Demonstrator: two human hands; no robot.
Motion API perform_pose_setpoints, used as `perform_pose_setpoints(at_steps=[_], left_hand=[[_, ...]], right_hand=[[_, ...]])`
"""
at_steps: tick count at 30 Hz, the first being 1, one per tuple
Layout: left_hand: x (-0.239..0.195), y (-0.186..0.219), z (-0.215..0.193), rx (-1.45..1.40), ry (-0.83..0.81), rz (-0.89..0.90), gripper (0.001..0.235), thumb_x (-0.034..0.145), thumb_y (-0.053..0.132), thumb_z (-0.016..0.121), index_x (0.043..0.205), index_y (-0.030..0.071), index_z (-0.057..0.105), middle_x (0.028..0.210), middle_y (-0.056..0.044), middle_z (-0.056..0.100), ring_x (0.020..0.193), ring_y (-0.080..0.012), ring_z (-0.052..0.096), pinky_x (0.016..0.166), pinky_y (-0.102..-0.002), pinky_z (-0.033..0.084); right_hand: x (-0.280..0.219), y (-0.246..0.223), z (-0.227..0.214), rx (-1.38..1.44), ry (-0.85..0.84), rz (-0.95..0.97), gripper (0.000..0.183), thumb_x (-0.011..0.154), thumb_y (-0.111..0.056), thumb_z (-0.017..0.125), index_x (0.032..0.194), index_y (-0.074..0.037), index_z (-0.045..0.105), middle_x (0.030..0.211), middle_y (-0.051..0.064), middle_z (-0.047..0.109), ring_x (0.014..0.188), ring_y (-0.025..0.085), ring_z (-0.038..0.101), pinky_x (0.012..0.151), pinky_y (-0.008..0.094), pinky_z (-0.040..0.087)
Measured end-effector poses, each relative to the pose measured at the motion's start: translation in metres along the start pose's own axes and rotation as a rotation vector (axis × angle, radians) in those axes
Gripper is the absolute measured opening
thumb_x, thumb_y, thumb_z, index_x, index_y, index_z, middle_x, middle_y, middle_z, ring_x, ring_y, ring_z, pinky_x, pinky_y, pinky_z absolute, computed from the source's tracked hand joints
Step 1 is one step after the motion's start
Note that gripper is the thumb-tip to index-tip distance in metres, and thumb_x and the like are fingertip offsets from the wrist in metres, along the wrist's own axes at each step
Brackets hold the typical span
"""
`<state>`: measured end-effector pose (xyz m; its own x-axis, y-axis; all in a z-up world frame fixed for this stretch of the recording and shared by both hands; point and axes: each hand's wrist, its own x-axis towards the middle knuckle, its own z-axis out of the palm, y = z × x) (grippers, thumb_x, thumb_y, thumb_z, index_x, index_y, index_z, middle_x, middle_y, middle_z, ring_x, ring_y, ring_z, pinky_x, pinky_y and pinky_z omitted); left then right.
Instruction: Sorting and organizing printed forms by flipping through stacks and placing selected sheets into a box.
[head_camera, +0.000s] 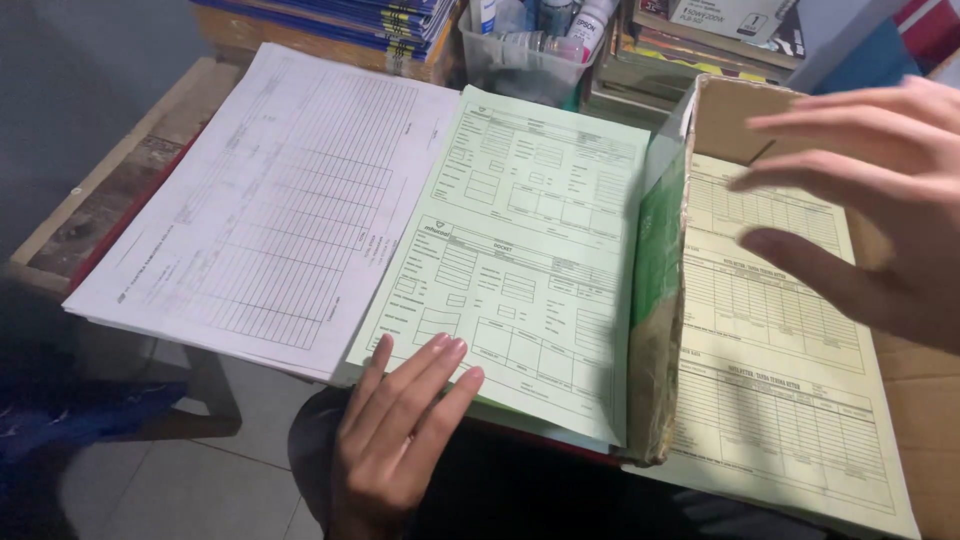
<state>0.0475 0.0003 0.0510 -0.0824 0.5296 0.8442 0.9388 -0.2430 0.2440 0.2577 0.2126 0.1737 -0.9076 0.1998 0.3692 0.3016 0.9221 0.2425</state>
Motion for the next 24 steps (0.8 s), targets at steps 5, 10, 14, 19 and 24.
perform_pose_setpoints(at_steps=[5,10,14,19,24], left_hand=[[-0.019,-0.010,0.011,0.024,0.003,0.072,0.033,0.085,-0.003,0.035,0.092,0.007,0.066,0.100,-0.013,0.065,0.098,-0.0251,0.064,0.096,-0.045,0.038],[-0.032,0.010,0.031,0.134,0.160,-0.059,0.022,0.079,0.009,0.049,0.088,0.016,0.067,0.097,-0.006,0.067,0.096,-0.0186,0.062,0.098,-0.039,0.035],[-0.044,0.012,0.044,0.165,-0.015,-0.097,0.040,0.094,0.042,0.031,0.106,0.020,0.062,0.119,-0.007,0.057,0.115,-0.0206,0.047,0.105,-0.044,0.021],[-0.038,0.011,0.052,0.168,-0.097,-0.080,0.045,0.097,0.042,0.025,0.113,0.019,0.060,0.123,-0.007,0.056,0.119,-0.0200,0.045,0.105,-0.046,0.018],[-0.034,0.014,0.050,0.182,-0.144,-0.077,0.043,0.094,0.041,0.030,0.109,0.018,0.062,0.119,-0.004,0.058,0.113,-0.0165,0.050,0.093,-0.044,0.028]], right_hand=[[0.076,0.010,0.043,-0.126,-0.265,-0.084,0.036,0.086,-0.043,0.051,0.108,-0.017,0.060,0.102,0.006,0.064,0.092,0.027,0.062,0.079,0.046,0.049],[0.119,0.030,0.096,0.033,-0.546,0.059,0.034,0.088,-0.039,0.051,0.109,-0.013,0.058,0.107,0.010,0.061,0.086,0.028,0.063,0.071,0.043,0.053],[0.134,0.037,0.111,0.108,-0.707,0.302,0.036,0.091,-0.038,0.046,0.116,-0.014,0.053,0.097,0.013,0.065,0.083,0.029,0.064,0.077,0.044,0.050],[0.141,0.033,0.114,0.235,-0.824,0.461,0.042,0.090,-0.034,0.046,0.125,-0.011,0.044,0.117,0.014,0.057,0.103,0.031,0.058,0.089,0.047,0.047],[0.135,0.036,0.116,0.207,-0.798,0.425,0.045,0.088,-0.040,0.048,0.125,-0.015,0.045,0.108,0.015,0.060,0.094,0.032,0.059,0.079,0.044,0.048]])
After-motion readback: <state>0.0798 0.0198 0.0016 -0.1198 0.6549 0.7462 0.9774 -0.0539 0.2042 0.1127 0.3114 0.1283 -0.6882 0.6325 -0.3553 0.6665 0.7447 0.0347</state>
